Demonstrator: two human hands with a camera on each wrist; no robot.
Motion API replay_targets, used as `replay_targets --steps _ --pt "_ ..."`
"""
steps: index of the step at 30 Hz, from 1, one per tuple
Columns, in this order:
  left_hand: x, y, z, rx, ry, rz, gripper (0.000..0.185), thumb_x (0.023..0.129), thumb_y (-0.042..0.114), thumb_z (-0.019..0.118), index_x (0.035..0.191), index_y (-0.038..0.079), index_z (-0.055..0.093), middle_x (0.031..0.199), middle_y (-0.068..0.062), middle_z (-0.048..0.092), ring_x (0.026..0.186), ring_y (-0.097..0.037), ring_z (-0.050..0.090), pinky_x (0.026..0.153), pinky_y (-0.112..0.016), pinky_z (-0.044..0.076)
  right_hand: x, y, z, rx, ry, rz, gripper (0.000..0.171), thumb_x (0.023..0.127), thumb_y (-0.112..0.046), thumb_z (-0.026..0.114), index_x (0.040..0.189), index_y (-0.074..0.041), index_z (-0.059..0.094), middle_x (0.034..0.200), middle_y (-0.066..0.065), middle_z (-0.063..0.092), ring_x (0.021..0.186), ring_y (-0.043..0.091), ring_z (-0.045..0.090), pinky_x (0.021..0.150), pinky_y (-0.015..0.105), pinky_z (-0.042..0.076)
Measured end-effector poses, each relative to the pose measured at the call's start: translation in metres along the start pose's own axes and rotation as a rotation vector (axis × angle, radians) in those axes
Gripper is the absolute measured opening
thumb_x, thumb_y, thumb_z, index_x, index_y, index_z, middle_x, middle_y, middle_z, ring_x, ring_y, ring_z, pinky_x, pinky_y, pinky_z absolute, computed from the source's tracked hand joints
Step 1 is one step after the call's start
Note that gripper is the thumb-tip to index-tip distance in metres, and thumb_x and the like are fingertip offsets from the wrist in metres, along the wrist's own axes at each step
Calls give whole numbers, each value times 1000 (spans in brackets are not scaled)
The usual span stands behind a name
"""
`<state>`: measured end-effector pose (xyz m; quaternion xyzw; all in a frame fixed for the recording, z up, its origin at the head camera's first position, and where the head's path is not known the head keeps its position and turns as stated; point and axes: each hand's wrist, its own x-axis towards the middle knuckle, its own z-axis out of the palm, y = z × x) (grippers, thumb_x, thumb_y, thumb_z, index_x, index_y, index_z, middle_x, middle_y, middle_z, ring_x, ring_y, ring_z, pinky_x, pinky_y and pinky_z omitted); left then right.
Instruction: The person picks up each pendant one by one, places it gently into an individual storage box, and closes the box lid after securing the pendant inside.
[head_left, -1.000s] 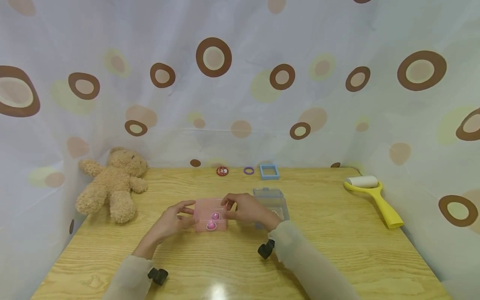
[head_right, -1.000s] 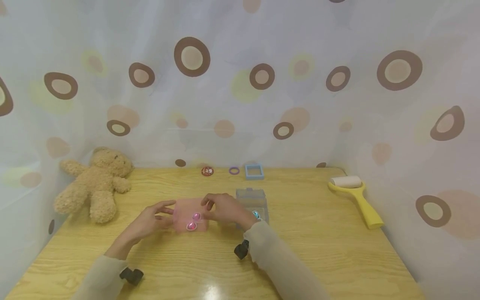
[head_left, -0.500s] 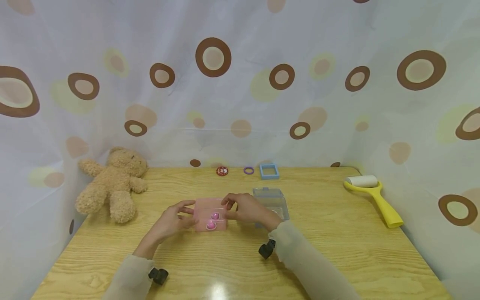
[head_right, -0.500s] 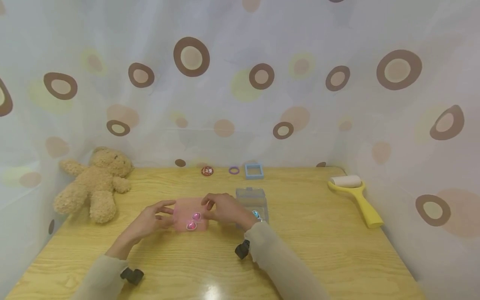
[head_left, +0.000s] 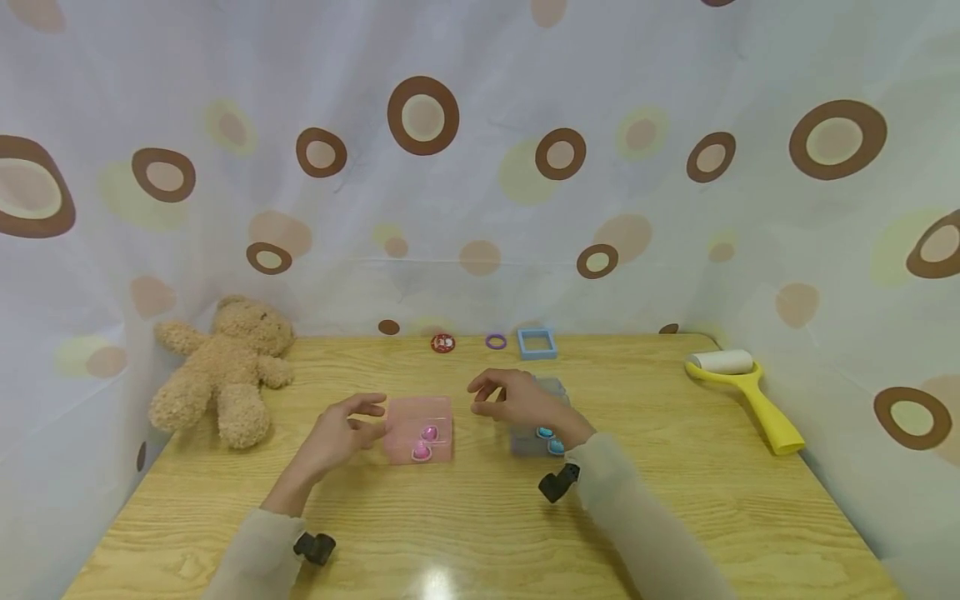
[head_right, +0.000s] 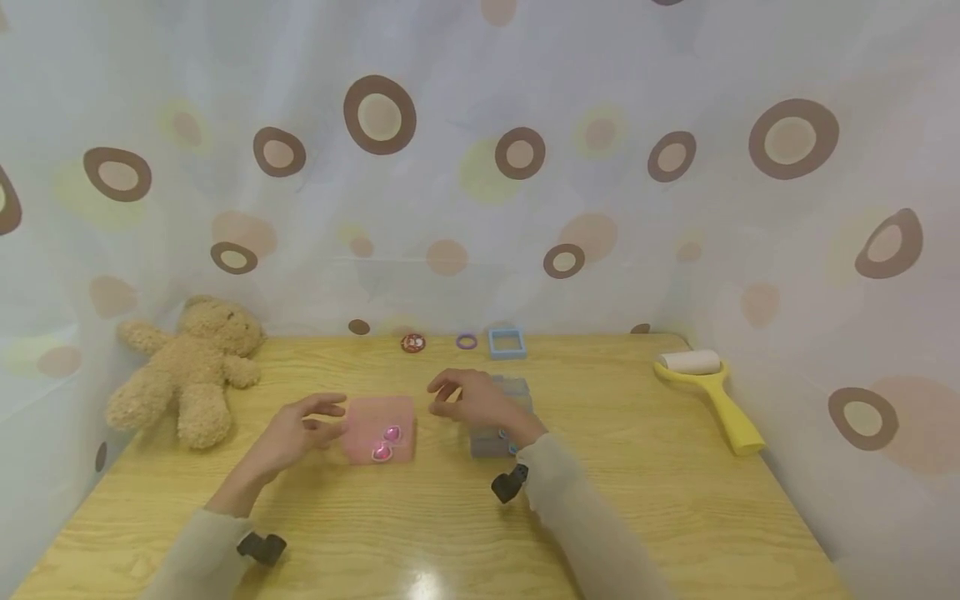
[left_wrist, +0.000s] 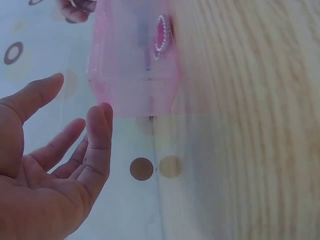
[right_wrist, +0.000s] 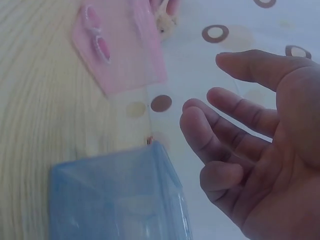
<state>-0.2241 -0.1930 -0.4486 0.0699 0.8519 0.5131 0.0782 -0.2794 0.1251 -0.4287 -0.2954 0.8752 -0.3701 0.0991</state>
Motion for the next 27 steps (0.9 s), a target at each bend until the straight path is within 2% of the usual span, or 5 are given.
replay_targets --steps 5,8,12,17,27 --pt "2 6 -2 28 33 17 49 96 17 68 142 9 54 132 -17 60 109 -28 66 83 -40 60 -8 8 -13 23 29 31 26 98 -30 64 122 -19 66 107 1 68 79 13 63 72 29 54" --pt "2 12 0 19 46 30 47 96 17 68 140 9 56 130 -17 62 110 -29 66 83 -39 60 -14 12 -21 35 41 49 28 99 -31 62 123 -19 65 109 2 68 83 14 63 74 29 55" --pt "5 19 7 -11 54 50 44 95 17 69 137 9 58 129 -18 63 113 -31 66 84 -37 59 -20 18 -30 92 53 72 30 100 -30 61 125 -14 64 111 8 67 86 27 68 78 39 59" --pt "9 27 20 -16 57 59 41 95 19 70 134 11 61 128 -15 65 116 -31 65 87 -38 58 -25 25 -42 141 75 100 31 101 -25 61 126 -8 63 114 14 65 92 34 68 83 50 58" --pt "19 43 53 -90 57 60 37 93 17 71 129 13 65 129 -10 65 116 -28 65 93 -40 57 -35 48 -57 143 125 128 35 100 -27 63 129 -8 62 116 16 65 94 39 67 84 51 58"
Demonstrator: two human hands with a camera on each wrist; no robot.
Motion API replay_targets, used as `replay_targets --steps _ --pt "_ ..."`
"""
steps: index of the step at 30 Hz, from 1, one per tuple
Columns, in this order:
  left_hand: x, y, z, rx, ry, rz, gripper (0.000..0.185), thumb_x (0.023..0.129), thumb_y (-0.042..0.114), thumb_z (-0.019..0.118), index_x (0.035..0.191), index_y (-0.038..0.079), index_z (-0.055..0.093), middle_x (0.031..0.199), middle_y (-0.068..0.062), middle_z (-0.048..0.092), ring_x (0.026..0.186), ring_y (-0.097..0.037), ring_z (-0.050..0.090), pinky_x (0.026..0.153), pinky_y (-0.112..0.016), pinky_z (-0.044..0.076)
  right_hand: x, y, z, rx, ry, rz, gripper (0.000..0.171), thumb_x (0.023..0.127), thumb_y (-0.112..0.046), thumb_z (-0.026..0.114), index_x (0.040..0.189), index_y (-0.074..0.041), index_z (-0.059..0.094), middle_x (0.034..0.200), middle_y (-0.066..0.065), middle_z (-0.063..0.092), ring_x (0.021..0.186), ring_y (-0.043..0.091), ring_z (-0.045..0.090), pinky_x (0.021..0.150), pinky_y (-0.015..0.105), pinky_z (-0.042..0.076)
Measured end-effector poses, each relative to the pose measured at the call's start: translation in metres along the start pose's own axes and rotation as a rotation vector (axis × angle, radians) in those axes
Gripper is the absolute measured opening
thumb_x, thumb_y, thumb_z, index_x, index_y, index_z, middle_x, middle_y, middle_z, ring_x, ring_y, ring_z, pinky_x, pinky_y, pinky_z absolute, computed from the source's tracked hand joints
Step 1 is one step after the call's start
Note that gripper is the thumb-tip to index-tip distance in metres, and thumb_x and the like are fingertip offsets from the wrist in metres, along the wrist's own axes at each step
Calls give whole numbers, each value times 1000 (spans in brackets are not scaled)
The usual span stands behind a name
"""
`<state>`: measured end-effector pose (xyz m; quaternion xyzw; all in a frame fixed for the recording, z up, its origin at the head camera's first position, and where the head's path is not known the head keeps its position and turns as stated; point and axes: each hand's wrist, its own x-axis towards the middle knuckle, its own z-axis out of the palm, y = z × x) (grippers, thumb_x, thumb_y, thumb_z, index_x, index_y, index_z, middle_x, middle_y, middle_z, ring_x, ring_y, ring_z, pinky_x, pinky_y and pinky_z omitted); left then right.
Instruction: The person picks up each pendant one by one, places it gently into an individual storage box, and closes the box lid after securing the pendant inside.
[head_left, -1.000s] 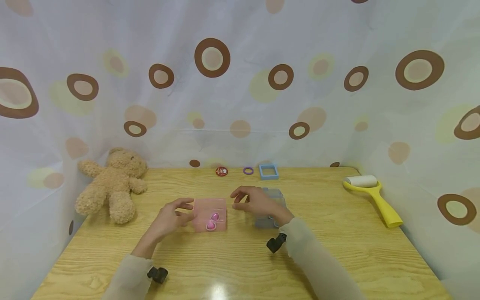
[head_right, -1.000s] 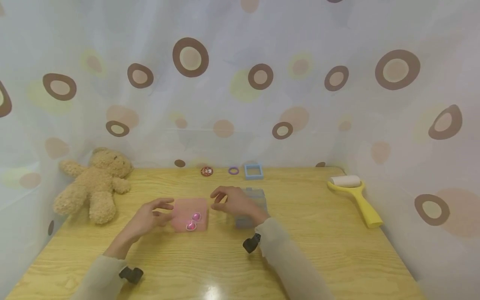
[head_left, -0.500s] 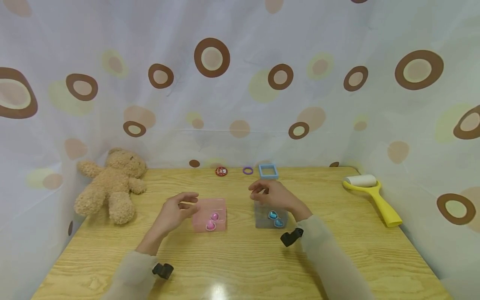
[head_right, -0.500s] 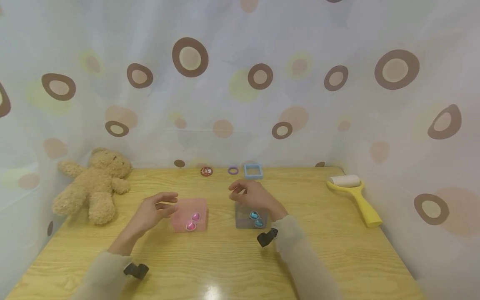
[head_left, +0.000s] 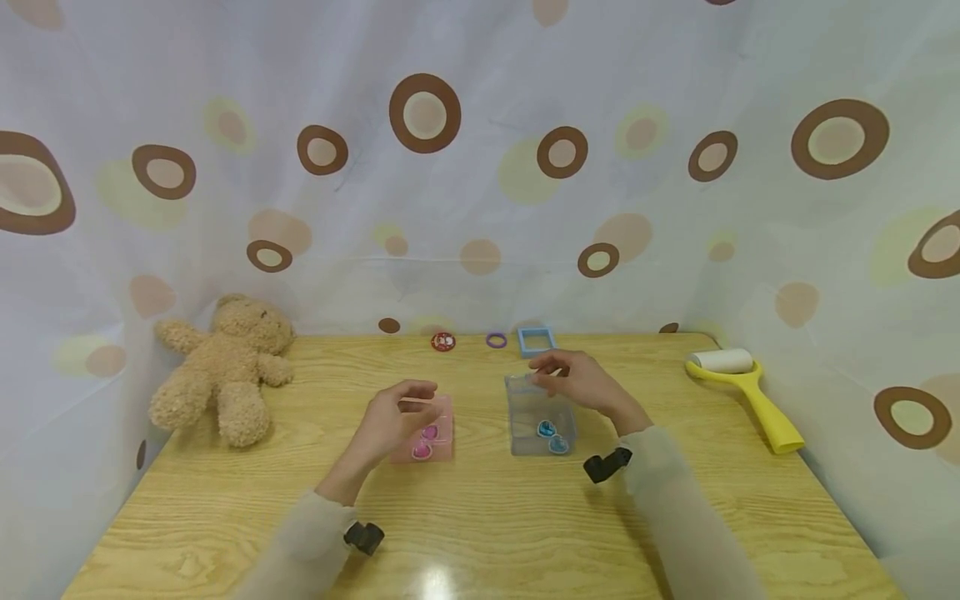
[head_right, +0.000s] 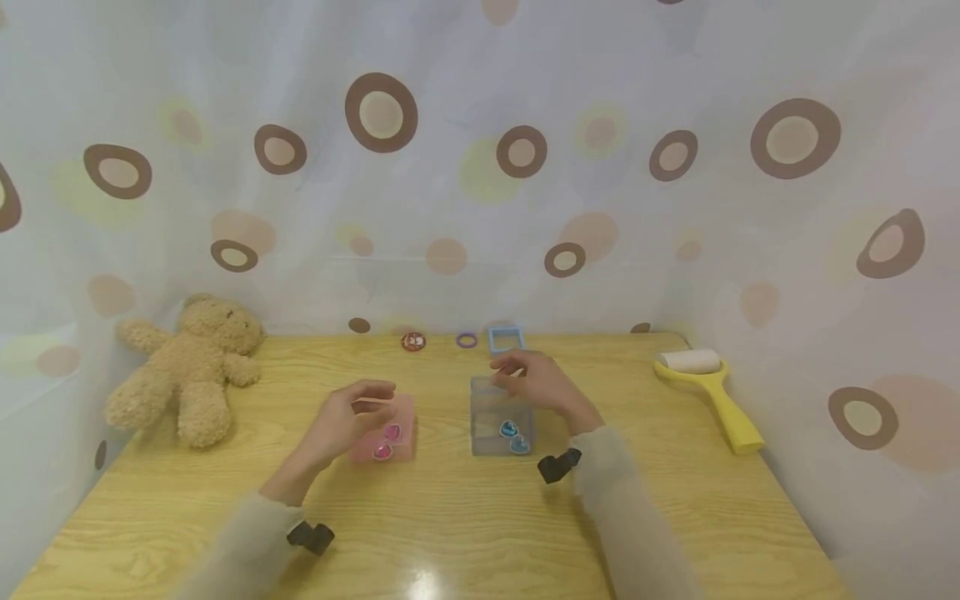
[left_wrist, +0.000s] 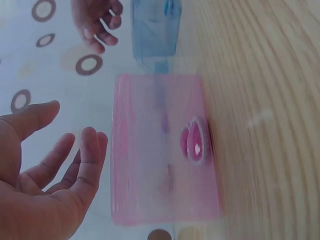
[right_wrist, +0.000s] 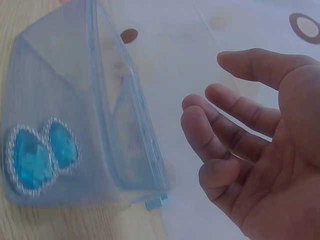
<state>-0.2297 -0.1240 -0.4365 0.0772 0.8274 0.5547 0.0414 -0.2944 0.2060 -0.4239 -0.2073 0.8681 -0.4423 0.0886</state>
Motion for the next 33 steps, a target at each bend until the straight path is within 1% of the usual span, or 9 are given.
replay_targets --steps 3,5,11,13,16,20,25,29,33 --pt "1 3 10 -14 -3 -2 36 93 19 72 127 15 66 127 -8 66 114 -25 66 93 -41 56 -2 7 -5 -9 12 8 36 100 -28 62 129 -7 62 116 16 66 94 39 67 84 50 58" --pt "2 5 17 -20 -7 11 35 92 18 73 126 14 67 125 -8 67 112 -25 67 92 -41 56 -2 11 -8 -14 24 18 36 100 -29 62 129 -7 62 116 16 66 93 38 67 84 50 57" --pt "3 14 37 -20 -54 20 36 91 22 74 126 15 67 126 -6 66 111 -24 67 86 -35 58 -4 24 -14 -36 53 63 35 101 -31 60 128 -10 63 115 14 67 87 31 67 85 53 55" --pt "4 17 44 -15 -70 8 36 91 24 74 126 17 67 128 -7 65 111 -22 67 84 -34 58 -4 28 -15 -34 60 74 35 101 -31 60 128 -8 63 114 15 66 84 28 66 85 54 55" --pt "4 17 54 -1 -89 12 37 92 25 74 127 17 66 132 -10 64 110 -22 67 81 -32 58 -4 33 -16 -21 69 90 38 101 -30 60 129 -3 62 113 16 65 85 25 66 85 53 56" --pt "5 17 67 27 -107 36 37 92 24 74 127 16 65 134 -12 63 110 -24 68 77 -32 59 -4 39 -16 -3 89 120 41 101 -29 60 129 1 61 115 17 64 91 26 65 86 50 57" --pt "6 21 83 47 -129 43 40 91 20 74 129 11 65 134 -12 63 111 -27 68 79 -34 60 -4 47 -17 10 99 171 41 102 -30 59 129 2 60 119 20 63 92 29 66 87 49 55" --pt "8 22 93 77 -140 31 42 90 18 74 130 10 64 135 -10 63 111 -27 69 78 -34 60 -3 53 -17 12 103 217 39 102 -30 58 128 0 61 121 19 62 89 29 66 82 45 55" --pt "10 22 99 102 -142 9 43 90 19 74 131 10 63 136 -11 62 110 -27 68 78 -35 60 0 57 -15 25 82 262 37 103 -28 56 128 -1 61 120 17 61 86 26 65 74 38 53"
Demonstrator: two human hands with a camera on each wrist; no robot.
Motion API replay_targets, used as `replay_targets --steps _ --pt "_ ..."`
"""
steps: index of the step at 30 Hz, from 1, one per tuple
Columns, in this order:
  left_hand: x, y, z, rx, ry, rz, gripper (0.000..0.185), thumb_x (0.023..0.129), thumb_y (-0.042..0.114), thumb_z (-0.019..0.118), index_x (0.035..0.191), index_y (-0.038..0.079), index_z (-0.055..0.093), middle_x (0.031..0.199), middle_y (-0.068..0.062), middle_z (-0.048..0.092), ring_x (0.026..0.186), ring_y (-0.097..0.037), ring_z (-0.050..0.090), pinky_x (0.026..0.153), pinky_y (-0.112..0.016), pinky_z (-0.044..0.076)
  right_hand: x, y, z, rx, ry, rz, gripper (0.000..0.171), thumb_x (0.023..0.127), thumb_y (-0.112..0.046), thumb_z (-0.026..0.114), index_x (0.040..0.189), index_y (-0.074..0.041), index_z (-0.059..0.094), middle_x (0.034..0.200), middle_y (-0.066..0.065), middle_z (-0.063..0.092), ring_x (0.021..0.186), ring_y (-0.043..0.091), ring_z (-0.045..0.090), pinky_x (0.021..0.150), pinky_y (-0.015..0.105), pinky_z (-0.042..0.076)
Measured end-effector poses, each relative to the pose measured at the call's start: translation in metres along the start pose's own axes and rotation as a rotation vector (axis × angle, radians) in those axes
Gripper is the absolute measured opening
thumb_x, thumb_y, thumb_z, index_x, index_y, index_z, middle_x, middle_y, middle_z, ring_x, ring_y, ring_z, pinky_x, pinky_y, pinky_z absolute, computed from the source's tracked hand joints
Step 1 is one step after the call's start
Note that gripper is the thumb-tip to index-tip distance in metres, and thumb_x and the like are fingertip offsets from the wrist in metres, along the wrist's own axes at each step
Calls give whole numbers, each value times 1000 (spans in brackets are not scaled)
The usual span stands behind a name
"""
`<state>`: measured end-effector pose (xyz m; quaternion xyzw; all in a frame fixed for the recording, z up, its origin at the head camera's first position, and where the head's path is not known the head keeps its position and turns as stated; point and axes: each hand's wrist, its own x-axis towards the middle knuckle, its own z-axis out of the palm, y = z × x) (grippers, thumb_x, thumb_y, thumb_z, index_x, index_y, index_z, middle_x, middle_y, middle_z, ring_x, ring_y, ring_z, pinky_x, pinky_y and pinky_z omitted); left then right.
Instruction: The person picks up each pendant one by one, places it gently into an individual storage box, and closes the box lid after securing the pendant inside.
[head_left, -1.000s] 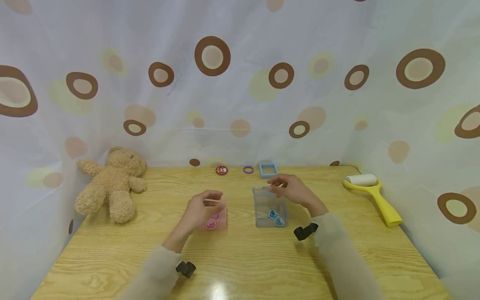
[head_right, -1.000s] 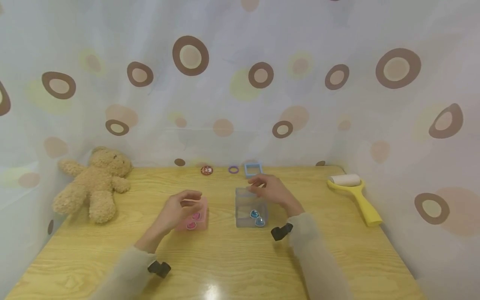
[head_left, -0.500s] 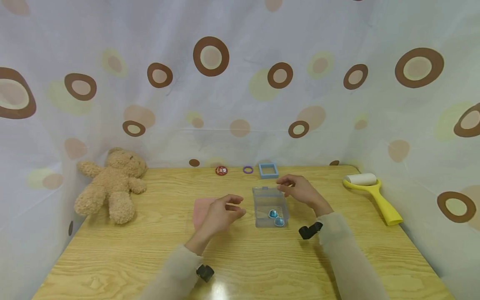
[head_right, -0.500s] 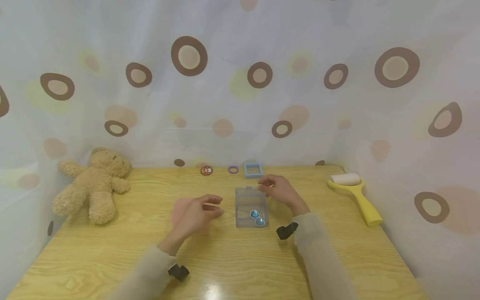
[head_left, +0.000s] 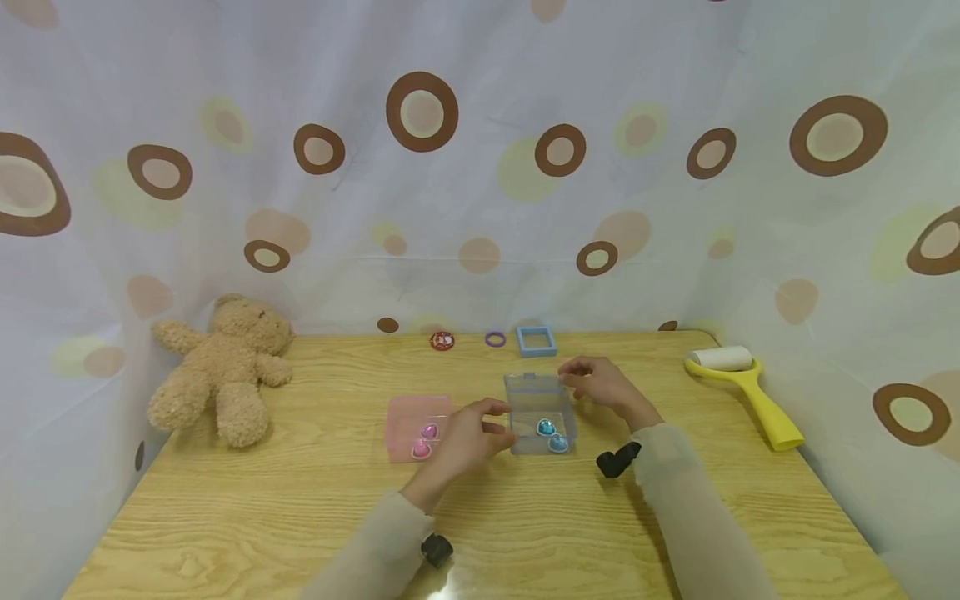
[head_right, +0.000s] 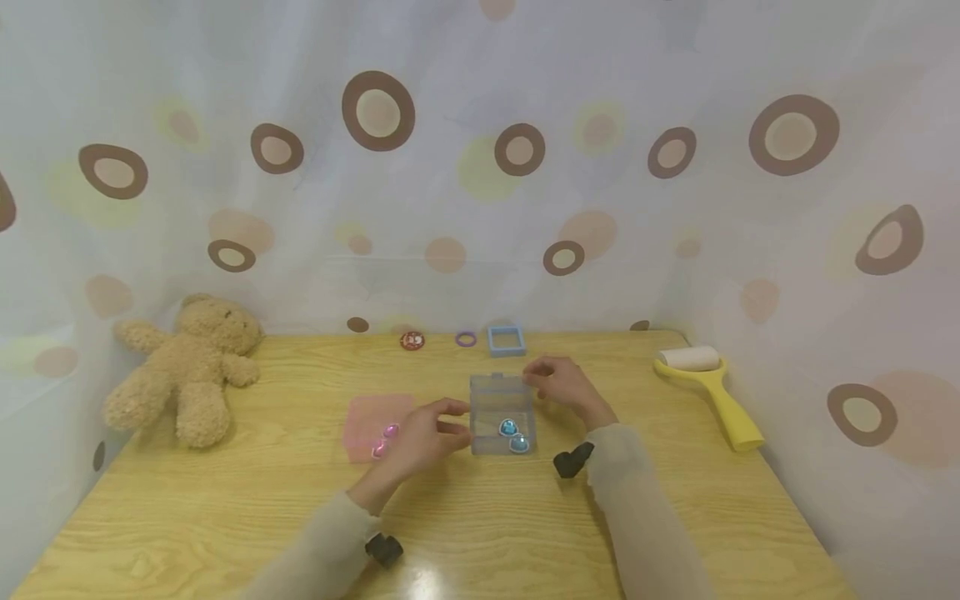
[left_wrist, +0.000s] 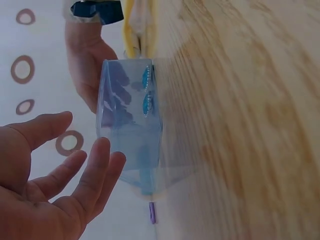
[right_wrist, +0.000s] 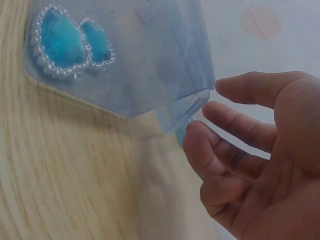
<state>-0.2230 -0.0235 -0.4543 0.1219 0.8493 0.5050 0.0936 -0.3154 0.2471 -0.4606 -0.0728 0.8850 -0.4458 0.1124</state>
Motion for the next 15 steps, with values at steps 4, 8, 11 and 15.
replay_targets --steps 4,8,11,15 --pt "3 -1 4 16 7 -13 43 90 19 75 130 10 63 136 -13 61 110 -27 68 78 -34 60 2 1 2 6 -20 25 35 103 -26 55 127 -1 62 118 16 62 84 23 64 70 34 51" --pt "6 -2 7 40 16 -4 42 90 19 75 129 10 64 134 -14 62 108 -27 70 77 -33 60 3 1 3 -15 -34 18 33 103 -25 54 126 -3 62 115 15 64 81 22 63 59 32 44" --pt "7 -4 8 40 16 6 42 90 18 75 129 9 64 133 -15 62 107 -28 70 77 -34 60 3 2 3 -26 -45 3 33 103 -24 54 126 -3 63 115 16 65 80 22 62 56 32 41" --pt "8 -5 10 42 14 3 43 90 20 75 129 8 63 132 -15 63 107 -28 70 77 -33 60 3 4 2 -21 -50 6 32 103 -25 55 125 -4 63 114 16 64 80 22 62 56 32 41"
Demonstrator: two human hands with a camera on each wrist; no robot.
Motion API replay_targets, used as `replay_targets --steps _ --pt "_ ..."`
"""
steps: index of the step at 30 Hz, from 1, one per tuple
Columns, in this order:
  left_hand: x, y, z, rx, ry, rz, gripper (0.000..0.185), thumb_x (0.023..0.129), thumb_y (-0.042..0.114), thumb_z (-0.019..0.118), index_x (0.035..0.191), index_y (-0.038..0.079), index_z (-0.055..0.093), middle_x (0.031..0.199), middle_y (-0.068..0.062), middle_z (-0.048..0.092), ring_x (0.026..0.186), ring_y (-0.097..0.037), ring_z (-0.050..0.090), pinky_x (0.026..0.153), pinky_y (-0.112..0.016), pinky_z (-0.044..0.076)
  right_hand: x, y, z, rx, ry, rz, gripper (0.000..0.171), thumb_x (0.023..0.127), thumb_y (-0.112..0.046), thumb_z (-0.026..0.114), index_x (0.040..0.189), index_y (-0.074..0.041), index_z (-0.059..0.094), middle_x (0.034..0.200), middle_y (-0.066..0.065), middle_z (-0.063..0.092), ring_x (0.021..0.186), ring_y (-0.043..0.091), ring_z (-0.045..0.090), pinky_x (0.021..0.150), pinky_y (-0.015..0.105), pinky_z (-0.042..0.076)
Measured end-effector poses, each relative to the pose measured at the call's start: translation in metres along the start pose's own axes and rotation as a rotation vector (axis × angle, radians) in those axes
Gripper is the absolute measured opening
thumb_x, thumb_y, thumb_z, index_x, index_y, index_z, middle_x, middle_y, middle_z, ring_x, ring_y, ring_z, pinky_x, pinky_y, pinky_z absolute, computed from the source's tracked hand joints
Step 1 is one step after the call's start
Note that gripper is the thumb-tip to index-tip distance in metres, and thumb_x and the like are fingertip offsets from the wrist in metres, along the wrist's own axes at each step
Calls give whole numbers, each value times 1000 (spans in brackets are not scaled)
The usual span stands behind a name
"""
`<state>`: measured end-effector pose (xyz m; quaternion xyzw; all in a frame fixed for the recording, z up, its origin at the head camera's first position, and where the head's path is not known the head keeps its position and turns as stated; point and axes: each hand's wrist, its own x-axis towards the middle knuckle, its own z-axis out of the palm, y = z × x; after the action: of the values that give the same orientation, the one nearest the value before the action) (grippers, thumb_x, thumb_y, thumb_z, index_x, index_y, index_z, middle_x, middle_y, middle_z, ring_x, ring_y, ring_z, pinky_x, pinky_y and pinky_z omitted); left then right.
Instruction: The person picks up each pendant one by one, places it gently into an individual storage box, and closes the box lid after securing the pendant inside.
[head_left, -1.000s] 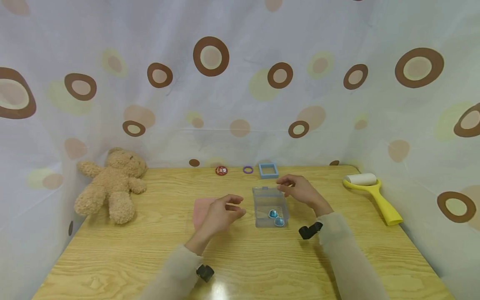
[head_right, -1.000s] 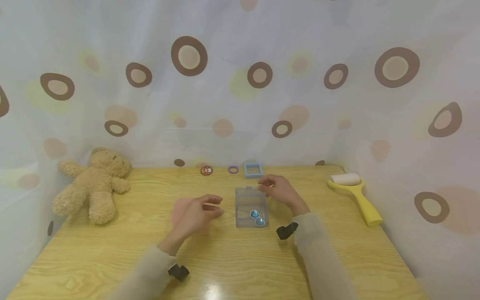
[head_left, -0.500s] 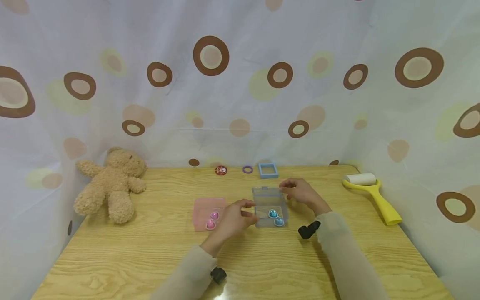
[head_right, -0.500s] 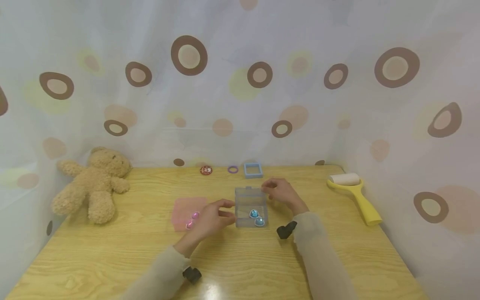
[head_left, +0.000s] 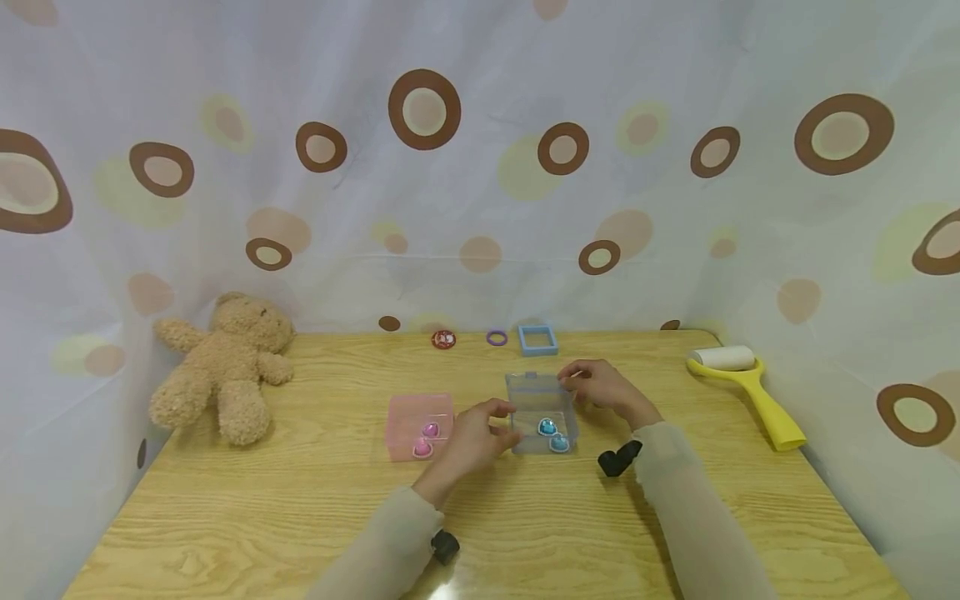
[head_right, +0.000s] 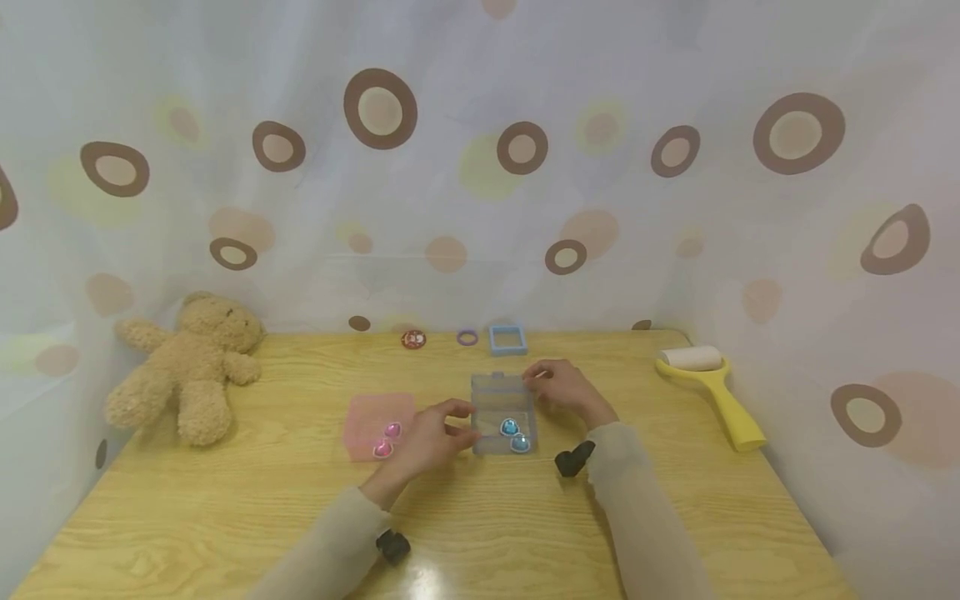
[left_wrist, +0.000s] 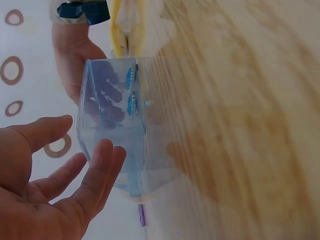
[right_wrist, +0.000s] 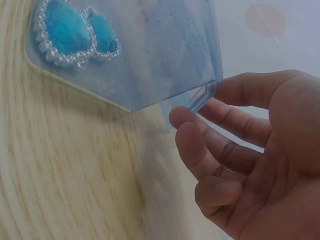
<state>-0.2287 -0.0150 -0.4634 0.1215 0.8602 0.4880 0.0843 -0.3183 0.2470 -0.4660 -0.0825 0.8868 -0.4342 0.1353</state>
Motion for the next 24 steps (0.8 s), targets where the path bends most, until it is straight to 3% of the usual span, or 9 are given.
replay_targets --steps 10,15,19,24 --pt "2 1 3 28 9 4 41 90 20 75 128 9 64 129 -12 66 101 -26 72 72 -30 59 -1 -3 1 8 11 8 32 102 -22 55 128 -3 61 117 21 66 79 23 65 56 32 44" --pt "3 1 2 53 11 7 39 90 22 75 126 12 66 128 -10 67 100 -25 72 73 -29 58 -3 -5 0 0 59 -30 32 102 -18 55 130 -2 58 115 23 66 80 24 65 71 38 53" --pt "5 0 3 75 15 14 38 88 22 76 124 12 66 126 -11 68 98 -25 73 74 -30 58 -4 -4 -1 25 102 -71 37 102 -17 56 135 0 52 112 25 69 80 29 65 79 42 53" --pt "6 0 3 86 14 21 38 88 22 77 123 12 67 125 -11 68 97 -24 73 73 -30 58 -6 -4 -4 49 144 -65 41 105 -23 52 139 -2 51 111 22 72 82 34 66 68 35 49"
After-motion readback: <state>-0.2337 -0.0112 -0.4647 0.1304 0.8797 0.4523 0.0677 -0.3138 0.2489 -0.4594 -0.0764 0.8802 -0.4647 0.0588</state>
